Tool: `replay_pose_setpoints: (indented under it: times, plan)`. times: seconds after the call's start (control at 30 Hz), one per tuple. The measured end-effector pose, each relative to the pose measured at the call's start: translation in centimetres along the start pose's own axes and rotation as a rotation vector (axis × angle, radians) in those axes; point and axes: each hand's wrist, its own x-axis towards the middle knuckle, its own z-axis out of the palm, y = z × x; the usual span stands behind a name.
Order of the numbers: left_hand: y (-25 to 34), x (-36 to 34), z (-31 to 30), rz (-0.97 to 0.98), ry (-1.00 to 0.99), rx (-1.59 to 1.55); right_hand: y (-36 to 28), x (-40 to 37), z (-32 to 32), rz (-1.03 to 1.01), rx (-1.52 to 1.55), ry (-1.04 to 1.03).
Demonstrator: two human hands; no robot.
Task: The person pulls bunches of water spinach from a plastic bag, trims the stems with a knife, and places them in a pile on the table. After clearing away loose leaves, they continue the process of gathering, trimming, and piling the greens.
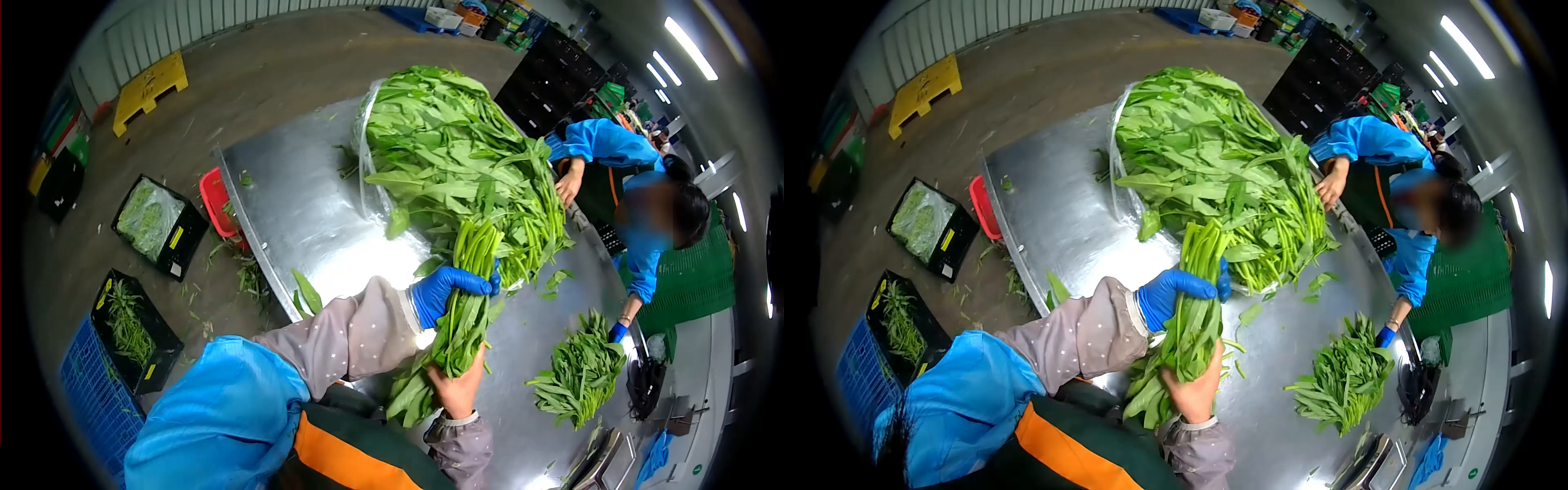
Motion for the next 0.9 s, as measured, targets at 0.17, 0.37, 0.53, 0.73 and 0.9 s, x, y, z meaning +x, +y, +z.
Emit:
replay_pose_setpoints:
  times: [0.17, 0.37, 0.53, 0.73, 0.9]
  plan:
    - [2.1, -1.6, -9.7, 0.211, 0.565, 0.861, 5.8, -2.1, -5.2, 0.089, -1.115, -0.163]
    - [0.5, -5.7, -10.1, 0.409, 0.349, 1.696, 4.9, -5.0, -8.1, -0.123, -1.296, -0.173]
    - [-6.2, -5.3, -6.1, 0.393, -0.189, 1.985, 2.2, -5.3, -7.1, -0.216, -1.184, -0.2]
    - [-7.7, -3.1, -8.7, -0.257, -0.378, 1.228, 1.4, -6.0, -6.9, -0.241, -1.215, -0.236]
    - [-5.9, -2.7, -9.2, -0.366, -0.405, 1.21, 0.5, -5.6, -6.9, -0.21, -1.097, -0.248]
